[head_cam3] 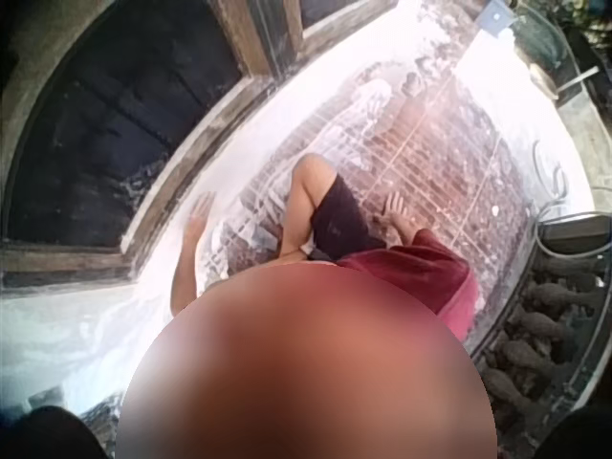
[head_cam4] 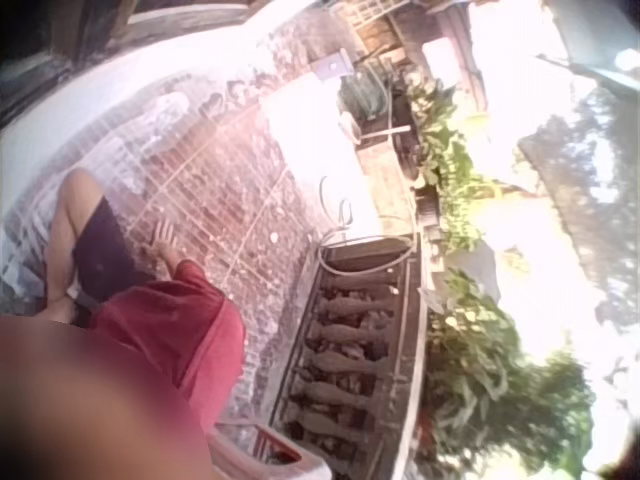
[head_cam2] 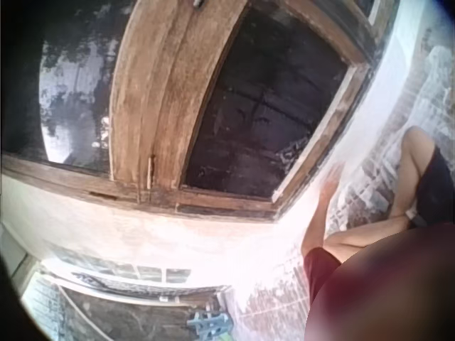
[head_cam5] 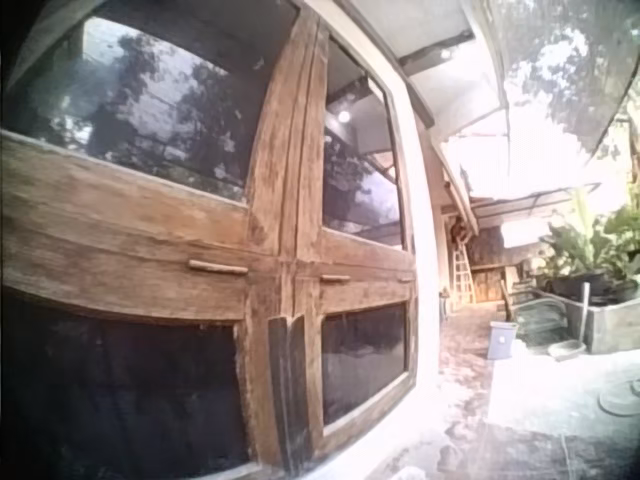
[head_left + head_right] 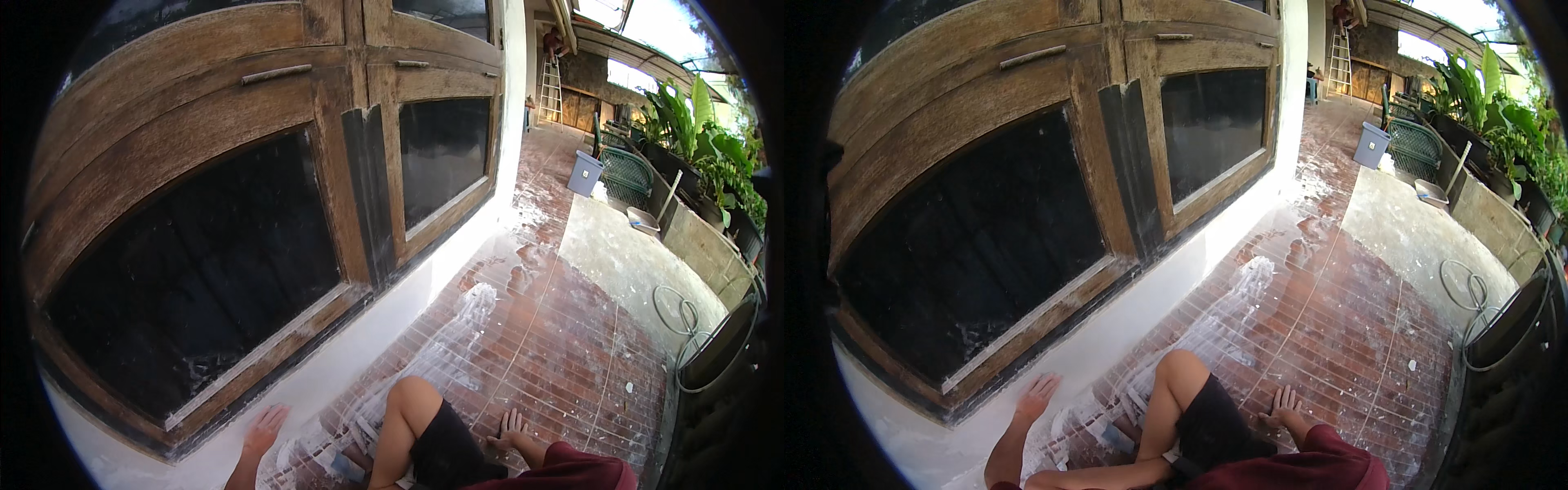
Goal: The person sits on a tiled floor and applies white plaster to a wall beneath a wooden window frame using a trowel. They repeatedly smooth the surface and work along the window edge, occasionally switching hands.
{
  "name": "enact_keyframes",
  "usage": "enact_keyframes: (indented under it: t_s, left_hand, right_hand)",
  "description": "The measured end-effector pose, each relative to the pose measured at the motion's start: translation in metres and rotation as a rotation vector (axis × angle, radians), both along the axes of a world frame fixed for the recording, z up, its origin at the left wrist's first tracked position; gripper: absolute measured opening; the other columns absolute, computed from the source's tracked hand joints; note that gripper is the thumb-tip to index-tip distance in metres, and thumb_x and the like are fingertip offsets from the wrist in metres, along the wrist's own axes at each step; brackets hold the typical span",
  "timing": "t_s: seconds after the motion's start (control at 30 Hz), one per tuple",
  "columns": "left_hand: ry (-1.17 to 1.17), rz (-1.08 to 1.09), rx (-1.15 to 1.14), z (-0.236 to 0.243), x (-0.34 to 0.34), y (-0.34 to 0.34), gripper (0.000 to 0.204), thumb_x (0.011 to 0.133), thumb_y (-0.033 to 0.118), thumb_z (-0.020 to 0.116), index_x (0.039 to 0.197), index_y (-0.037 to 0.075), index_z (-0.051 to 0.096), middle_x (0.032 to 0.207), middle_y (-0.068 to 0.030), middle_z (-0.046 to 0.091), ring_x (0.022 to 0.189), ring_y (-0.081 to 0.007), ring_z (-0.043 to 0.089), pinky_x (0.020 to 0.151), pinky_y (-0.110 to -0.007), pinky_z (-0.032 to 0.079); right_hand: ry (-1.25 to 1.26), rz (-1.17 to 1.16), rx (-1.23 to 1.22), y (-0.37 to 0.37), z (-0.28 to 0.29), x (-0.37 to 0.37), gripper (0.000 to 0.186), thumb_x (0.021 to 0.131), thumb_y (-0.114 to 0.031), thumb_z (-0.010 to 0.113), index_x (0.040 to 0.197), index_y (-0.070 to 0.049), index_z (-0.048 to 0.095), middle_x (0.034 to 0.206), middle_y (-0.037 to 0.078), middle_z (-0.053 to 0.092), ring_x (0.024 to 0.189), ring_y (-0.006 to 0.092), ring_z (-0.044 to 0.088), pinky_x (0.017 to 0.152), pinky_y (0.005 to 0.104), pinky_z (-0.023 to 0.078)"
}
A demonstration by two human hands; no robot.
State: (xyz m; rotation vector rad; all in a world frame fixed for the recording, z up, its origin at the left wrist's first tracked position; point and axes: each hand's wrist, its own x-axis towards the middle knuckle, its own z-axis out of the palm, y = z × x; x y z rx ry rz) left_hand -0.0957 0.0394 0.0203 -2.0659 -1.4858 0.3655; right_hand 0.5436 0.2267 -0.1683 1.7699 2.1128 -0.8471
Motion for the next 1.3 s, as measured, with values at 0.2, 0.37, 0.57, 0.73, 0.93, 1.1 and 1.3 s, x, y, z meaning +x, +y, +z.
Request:
enact_keyframes:
  t_s: [0.2, 0.37, 0.57, 0.73, 0.93, 1.1, 1.3]
  left_hand:
    - [-0.041, -0.058, 0.113, -0.001, 0.053, 0.12, 0.047, 0.088, 0.016, 0.049, 0.133, 0.005, 0.055, 0.146, -0.0052, 0.048, 0.14, -0.0195, 0.036, 0.12, -0.041, 0.023]
    - [-0.151, -0.074, 0.139, -0.007, 0.08, 0.168, 0.044, 0.088, 0.017, 0.049, 0.129, 0.004, 0.057, 0.144, -0.0083, 0.049, 0.14, -0.0238, 0.036, 0.12, -0.045, 0.023]
    - [-0.157, -0.056, 0.123, -0.022, 0.062, 0.125, 0.043, 0.088, 0.017, 0.049, 0.128, 0.003, 0.057, 0.143, -0.0084, 0.05, 0.14, -0.0248, 0.037, 0.12, -0.046, 0.022]
    - [-0.093, -0.002, 0.089, -0.035, 0.025, 0.035, 0.042, 0.087, 0.017, 0.05, 0.126, 0.005, 0.06, 0.142, -0.0058, 0.052, 0.138, -0.0239, 0.04, 0.119, -0.046, 0.024]
    - [-0.048, 0.097, 0.046, -0.045, -0.01, -0.063, 0.041, 0.088, 0.018, 0.05, 0.126, 0.009, 0.061, 0.142, -0.004, 0.052, 0.137, -0.0224, 0.041, 0.116, -0.047, 0.028]
    - [-0.012, 0.107, 0.028, -0.042, -0.018, -0.073, 0.04, 0.088, 0.019, 0.05, 0.126, 0.009, 0.061, 0.143, -0.0036, 0.052, 0.136, -0.0212, 0.042, 0.115, -0.046, 0.032]
    - [-0.103, 0.021, 0.09, -0.019, 0.01, -0.002, 0.044, 0.086, 0.017, 0.052, 0.128, 0.007, 0.058, 0.143, -0.004, 0.051, 0.136, -0.0197, 0.042, 0.116, -0.043, 0.03]
  right_hand:
    - [0.021, 0.001, -0.022, -0.002, 0.011, 0.003, 0.114, 0.082, -0.071, 0.053, 0.154, 0.001, 0.001, 0.158, 0.031, -0.007, 0.147, 0.0483, -0.001, 0.118, 0.0539, 0.013]
    - [0.062, 0.009, -0.019, 0.007, 0.019, 0.014, 0.116, 0.081, -0.072, 0.054, 0.153, 0.002, 0.002, 0.157, 0.033, -0.006, 0.146, 0.0506, 0.0, 0.119, 0.0523, 0.015]
    - [0.004, 0.092, -0.055, 0.019, 0.018, 0.019, 0.118, 0.08, -0.067, 0.06, 0.151, 0.008, 0.004, 0.155, 0.037, -0.004, 0.144, 0.0534, 0.004, 0.118, 0.0502, 0.019]
    - [-0.094, 0.037, -0.107, 0.016, 0.009, 0.011, 0.118, 0.08, -0.066, 0.061, 0.151, 0.008, 0.003, 0.155, 0.036, -0.005, 0.144, 0.0533, 0.003, 0.118, 0.0507, 0.018]
    - [-0.199, -0.047, -0.16, 0.018, -0.003, 0.002, 0.118, 0.08, -0.065, 0.062, 0.151, 0.008, 0.001, 0.155, 0.036, -0.006, 0.144, 0.0532, 0.002, 0.118, 0.0512, 0.018]
    - [-0.258, -0.079, -0.188, 0.02, -0.009, -0.002, 0.118, 0.08, -0.064, 0.063, 0.151, 0.007, 0.0, 0.156, 0.035, -0.008, 0.144, 0.0531, 0.002, 0.118, 0.0517, 0.018]
    - [-0.284, -0.103, -0.196, 0.025, -0.014, -0.004, 0.118, 0.08, -0.062, 0.064, 0.151, 0.007, -0.001, 0.156, 0.034, -0.009, 0.144, 0.0529, 0.001, 0.118, 0.0522, 0.018]
